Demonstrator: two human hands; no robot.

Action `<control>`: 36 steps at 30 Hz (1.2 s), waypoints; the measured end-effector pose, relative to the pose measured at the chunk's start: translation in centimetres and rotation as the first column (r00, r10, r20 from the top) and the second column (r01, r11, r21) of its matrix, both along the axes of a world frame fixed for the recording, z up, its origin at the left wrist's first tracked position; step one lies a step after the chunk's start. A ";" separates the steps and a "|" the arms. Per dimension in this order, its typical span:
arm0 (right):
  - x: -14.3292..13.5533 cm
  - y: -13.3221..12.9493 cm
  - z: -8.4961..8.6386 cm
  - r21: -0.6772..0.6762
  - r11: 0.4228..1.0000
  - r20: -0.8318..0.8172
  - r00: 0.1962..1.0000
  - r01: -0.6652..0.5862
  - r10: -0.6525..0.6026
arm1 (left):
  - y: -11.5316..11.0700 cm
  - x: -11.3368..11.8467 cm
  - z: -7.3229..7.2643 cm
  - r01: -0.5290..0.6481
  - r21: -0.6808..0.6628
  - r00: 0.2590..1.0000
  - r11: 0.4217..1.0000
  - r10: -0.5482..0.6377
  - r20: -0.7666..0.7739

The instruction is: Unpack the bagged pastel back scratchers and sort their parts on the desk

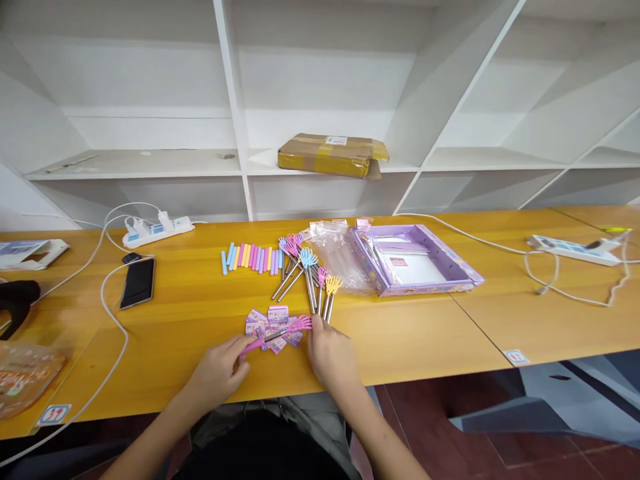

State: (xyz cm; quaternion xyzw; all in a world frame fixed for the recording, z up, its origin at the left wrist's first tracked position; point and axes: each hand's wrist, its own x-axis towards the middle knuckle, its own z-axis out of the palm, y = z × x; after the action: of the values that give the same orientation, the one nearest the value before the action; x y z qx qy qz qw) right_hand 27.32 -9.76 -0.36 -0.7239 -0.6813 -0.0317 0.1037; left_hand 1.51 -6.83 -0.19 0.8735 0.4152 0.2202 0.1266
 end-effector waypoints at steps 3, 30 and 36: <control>0.9 -0.3 -0.2 0.069 0.995 -0.048 0.996 -0.073 0.077 | -0.1 -0.9 -0.8 0.059 -0.066 0.998 0.996 -0.059 0.012; 3.1 -0.5 -0.1 0.273 0.802 -0.018 0.830 -0.532 0.557 | 1.3 -1.6 1.8 0.007 0.033 0.928 0.999 0.006 -0.373; 9.6 -1.7 1.1 0.169 0.885 -0.087 0.888 -0.433 0.451 | 2.7 -6.1 3.4 0.056 0.183 0.953 0.982 0.002 -0.303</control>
State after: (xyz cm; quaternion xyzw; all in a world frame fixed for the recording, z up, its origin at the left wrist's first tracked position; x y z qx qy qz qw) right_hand 36.92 -11.50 0.71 -0.5402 -0.8167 -0.0115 0.2026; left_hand -4.61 -4.11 3.20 0.9106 0.3949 0.1209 -0.0189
